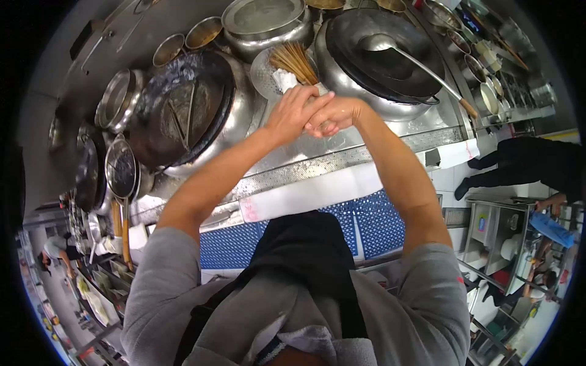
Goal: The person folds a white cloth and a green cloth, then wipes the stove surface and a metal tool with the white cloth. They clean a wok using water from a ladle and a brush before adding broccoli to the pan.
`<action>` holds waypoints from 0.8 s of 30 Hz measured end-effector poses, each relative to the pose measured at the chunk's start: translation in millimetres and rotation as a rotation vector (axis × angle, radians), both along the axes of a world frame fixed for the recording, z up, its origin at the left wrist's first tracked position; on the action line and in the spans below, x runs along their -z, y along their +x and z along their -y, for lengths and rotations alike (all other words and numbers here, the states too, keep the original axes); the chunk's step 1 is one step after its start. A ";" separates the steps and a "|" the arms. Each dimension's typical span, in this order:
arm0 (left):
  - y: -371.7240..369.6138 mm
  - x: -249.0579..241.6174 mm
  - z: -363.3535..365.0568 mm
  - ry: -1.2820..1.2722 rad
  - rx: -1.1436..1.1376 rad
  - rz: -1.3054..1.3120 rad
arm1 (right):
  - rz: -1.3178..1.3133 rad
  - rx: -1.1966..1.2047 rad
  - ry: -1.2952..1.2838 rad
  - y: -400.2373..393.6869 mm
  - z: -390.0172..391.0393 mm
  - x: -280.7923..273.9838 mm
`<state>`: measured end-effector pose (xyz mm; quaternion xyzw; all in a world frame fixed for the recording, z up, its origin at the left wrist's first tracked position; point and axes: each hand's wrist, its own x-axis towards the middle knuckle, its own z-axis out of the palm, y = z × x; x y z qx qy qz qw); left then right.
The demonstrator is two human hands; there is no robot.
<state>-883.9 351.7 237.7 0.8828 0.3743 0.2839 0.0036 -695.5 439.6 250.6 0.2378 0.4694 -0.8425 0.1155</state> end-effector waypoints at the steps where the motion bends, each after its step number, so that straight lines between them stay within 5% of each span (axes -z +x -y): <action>1: 3.4 1.0 -4.4 -0.074 -0.095 -0.079 | 0.118 -0.091 -0.009 -3.9 0.6 0.8; 4: 11.4 -3.7 -12.7 -0.288 -0.294 -0.302 | 0.142 0.179 0.526 -13.9 22.6 5.6; 5: 10.2 -2.1 -19.1 -0.337 -0.323 -0.358 | 0.365 0.155 0.851 -21.3 34.5 -10.3; 8: 20.5 -12.4 -17.3 -0.534 -0.447 -0.355 | 0.398 0.364 1.755 -26.3 50.0 28.0; 12: 20.4 4.8 -18.8 -0.878 -0.497 -0.120 | 0.435 0.105 1.815 -16.8 41.3 23.6; 15: 15.3 13.4 2.5 -1.310 -0.360 0.361 | 0.110 0.510 1.934 2.1 42.6 58.7; 18: 31.0 28.7 24.0 -1.082 -0.618 0.703 | 0.026 0.629 0.715 37.6 57.6 49.0; 21: 47.2 23.4 31.3 -1.293 -0.486 0.862 | -0.151 0.831 0.593 68.9 67.7 59.7; 24: 63.4 16.9 31.2 -1.155 -0.508 0.819 | -0.110 1.033 0.593 107.4 76.8 69.1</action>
